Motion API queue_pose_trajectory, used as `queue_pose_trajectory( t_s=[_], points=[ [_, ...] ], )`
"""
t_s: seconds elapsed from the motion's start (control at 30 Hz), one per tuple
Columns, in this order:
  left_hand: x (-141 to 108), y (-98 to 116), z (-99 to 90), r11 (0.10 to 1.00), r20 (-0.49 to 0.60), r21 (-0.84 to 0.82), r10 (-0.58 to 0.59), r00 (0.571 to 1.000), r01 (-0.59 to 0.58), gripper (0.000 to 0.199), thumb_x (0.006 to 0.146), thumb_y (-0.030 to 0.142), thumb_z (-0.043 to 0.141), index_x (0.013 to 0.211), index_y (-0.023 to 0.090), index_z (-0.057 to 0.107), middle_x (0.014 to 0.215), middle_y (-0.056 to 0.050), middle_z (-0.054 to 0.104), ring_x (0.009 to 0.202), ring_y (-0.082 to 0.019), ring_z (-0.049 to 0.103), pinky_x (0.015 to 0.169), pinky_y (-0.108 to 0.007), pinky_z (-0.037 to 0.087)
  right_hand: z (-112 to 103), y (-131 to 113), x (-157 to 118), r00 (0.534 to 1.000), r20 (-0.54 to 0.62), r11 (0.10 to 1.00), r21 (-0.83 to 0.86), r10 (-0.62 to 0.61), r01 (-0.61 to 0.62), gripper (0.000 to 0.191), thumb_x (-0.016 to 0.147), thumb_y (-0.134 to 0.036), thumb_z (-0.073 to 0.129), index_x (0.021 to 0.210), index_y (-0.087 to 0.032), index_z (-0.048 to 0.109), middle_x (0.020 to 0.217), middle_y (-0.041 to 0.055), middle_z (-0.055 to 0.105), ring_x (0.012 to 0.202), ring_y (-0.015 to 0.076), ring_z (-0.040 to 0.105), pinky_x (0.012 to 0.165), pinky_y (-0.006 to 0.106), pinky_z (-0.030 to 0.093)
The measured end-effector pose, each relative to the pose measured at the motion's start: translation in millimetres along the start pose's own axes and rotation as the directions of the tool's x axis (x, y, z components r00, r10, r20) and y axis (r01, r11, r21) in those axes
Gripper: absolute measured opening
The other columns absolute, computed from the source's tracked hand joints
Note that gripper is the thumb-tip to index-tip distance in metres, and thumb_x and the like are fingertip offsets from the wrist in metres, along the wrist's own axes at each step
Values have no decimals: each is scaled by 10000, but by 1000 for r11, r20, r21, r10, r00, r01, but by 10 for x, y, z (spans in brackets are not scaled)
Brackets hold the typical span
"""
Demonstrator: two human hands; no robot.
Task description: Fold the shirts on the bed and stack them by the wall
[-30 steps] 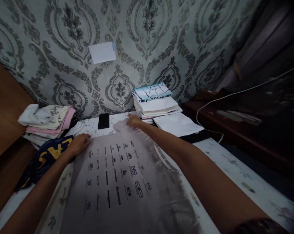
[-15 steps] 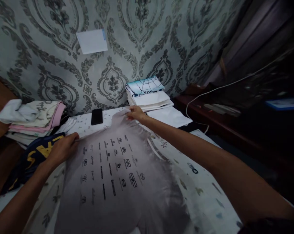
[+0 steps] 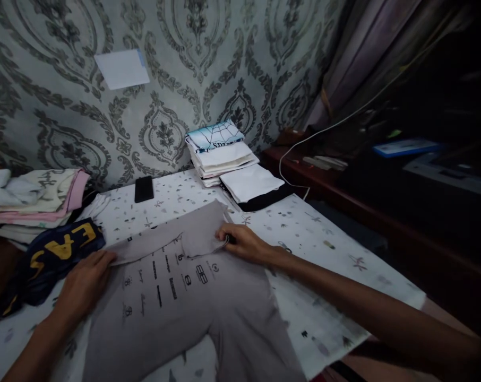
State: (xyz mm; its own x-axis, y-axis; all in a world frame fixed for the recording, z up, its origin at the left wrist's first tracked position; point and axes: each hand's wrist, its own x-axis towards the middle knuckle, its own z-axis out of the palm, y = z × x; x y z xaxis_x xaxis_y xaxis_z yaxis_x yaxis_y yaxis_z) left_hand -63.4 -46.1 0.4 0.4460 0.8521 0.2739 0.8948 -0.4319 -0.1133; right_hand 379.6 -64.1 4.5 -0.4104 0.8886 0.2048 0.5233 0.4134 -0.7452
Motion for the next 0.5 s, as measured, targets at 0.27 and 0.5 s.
queue_pose_trajectory(
  t_s=[0.27,0.5],
  points=[
    [-7,6,-94,999,-20,33,11,1000,-10,417,938,334,303,1012,216,696,1045,-126,728,981,-298,689,855,-424,553,22,-68,-66,996,-69,996,85,48,-42,131,822,-108,569,888,-206,624,872,10,670,766,151,604,715,284,476],
    [-62,36,-123,998,-8,-20,-64,998,64,371,911,329,341,989,215,685,1043,-120,717,1015,-296,667,854,-412,544,28,-94,-177,980,21,934,298,199,-196,50,838,-192,566,831,-196,615,658,-24,591,600,134,577,599,262,447]
  ],
)
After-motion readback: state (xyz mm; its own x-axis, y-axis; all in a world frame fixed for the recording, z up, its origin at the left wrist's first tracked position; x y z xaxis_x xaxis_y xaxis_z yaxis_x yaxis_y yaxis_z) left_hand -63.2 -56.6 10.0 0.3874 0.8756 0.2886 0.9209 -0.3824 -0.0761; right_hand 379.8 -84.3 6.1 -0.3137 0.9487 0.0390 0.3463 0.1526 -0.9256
